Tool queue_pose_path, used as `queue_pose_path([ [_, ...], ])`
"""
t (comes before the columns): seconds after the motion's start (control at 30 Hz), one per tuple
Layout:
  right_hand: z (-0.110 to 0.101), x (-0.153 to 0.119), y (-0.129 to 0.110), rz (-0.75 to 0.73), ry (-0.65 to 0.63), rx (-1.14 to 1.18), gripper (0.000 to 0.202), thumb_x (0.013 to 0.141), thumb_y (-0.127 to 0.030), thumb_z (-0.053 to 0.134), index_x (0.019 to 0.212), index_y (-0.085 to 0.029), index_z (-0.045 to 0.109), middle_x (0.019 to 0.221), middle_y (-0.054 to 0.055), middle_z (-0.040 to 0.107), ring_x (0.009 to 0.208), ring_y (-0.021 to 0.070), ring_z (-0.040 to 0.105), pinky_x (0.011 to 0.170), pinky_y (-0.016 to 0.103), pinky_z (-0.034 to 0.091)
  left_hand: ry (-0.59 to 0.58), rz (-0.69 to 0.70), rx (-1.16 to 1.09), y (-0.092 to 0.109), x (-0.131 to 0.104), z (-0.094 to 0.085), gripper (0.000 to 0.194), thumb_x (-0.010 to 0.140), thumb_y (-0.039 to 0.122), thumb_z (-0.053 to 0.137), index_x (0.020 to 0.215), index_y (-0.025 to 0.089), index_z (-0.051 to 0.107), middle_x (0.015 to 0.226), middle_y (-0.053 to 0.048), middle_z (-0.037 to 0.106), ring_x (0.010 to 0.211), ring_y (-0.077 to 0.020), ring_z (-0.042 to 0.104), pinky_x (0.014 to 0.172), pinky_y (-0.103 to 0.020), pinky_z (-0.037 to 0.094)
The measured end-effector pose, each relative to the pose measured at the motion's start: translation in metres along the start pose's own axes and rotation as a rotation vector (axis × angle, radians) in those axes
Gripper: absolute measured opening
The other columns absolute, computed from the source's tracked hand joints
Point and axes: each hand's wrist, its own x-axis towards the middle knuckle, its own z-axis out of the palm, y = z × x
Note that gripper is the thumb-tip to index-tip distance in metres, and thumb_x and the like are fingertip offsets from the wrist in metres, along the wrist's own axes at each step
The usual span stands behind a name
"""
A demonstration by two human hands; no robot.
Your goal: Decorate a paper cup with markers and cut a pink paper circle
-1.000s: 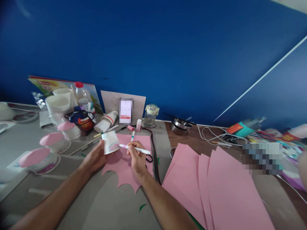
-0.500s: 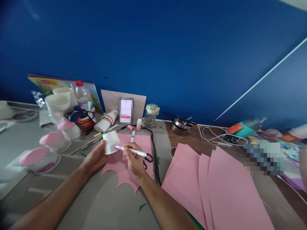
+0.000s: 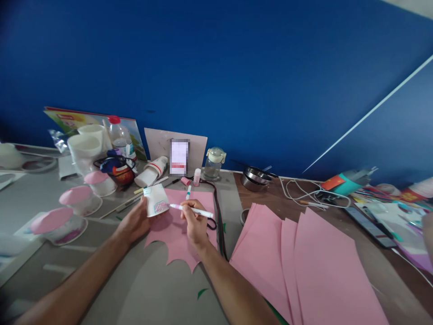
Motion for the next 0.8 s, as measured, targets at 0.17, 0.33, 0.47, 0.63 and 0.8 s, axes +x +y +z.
queue_pose_path([
  [0.17,0.002,-0.001,0.000,0.005,-0.018,0.008,0.017,0.085,-0.035,0.059,0.080,-0.019,0.064,0.059,-0.004,0.053,0.055,0.0120,0.048,0.056,0.026,0.038,-0.001,0.010,-0.001,-0.001,0.000,0.002,0.031,0.082,0.031,0.072,0.108,0.015,0.069,0.100,-0.006,0.076,0.088,-0.0206,0.071,0.083,-0.031,0.055],
  [0.33,0.007,-0.007,-0.009,0.011,-0.084,-0.055,0.017,0.084,-0.036,0.060,0.084,-0.020,0.065,0.061,-0.003,0.057,0.057,0.0128,0.051,0.056,0.025,0.041,-0.036,0.025,0.035,-0.003,0.001,0.003,0.027,0.081,0.032,0.074,0.099,0.013,0.071,0.091,-0.005,0.076,0.078,-0.0168,0.070,0.074,-0.025,0.055],
  [0.47,0.008,-0.010,-0.015,0.000,-0.126,-0.107,0.017,0.084,-0.037,0.060,0.085,-0.020,0.065,0.062,-0.002,0.058,0.056,0.0130,0.052,0.053,0.025,0.040,-0.050,0.035,0.068,-0.003,0.002,0.002,0.037,0.073,0.036,0.080,0.099,0.011,0.071,0.088,-0.007,0.076,0.074,-0.0174,0.069,0.072,-0.026,0.055],
  [0.63,0.008,-0.010,-0.014,-0.012,-0.137,-0.104,0.017,0.086,-0.037,0.059,0.086,-0.021,0.064,0.063,-0.002,0.057,0.057,0.0128,0.051,0.055,0.025,0.041,-0.038,0.030,0.071,-0.003,0.001,0.003,0.036,0.075,0.033,0.079,0.103,0.012,0.070,0.092,-0.008,0.076,0.084,-0.0209,0.070,0.081,-0.030,0.055],
  [0.8,0.007,-0.010,-0.010,-0.003,-0.135,-0.096,0.019,0.086,-0.040,0.060,0.087,-0.021,0.065,0.064,-0.001,0.058,0.057,0.0130,0.051,0.055,0.025,0.040,-0.051,0.038,0.076,-0.004,0.000,0.004,0.038,0.076,0.035,0.078,0.104,0.011,0.070,0.092,-0.009,0.076,0.082,-0.0210,0.070,0.082,-0.032,0.055],
])
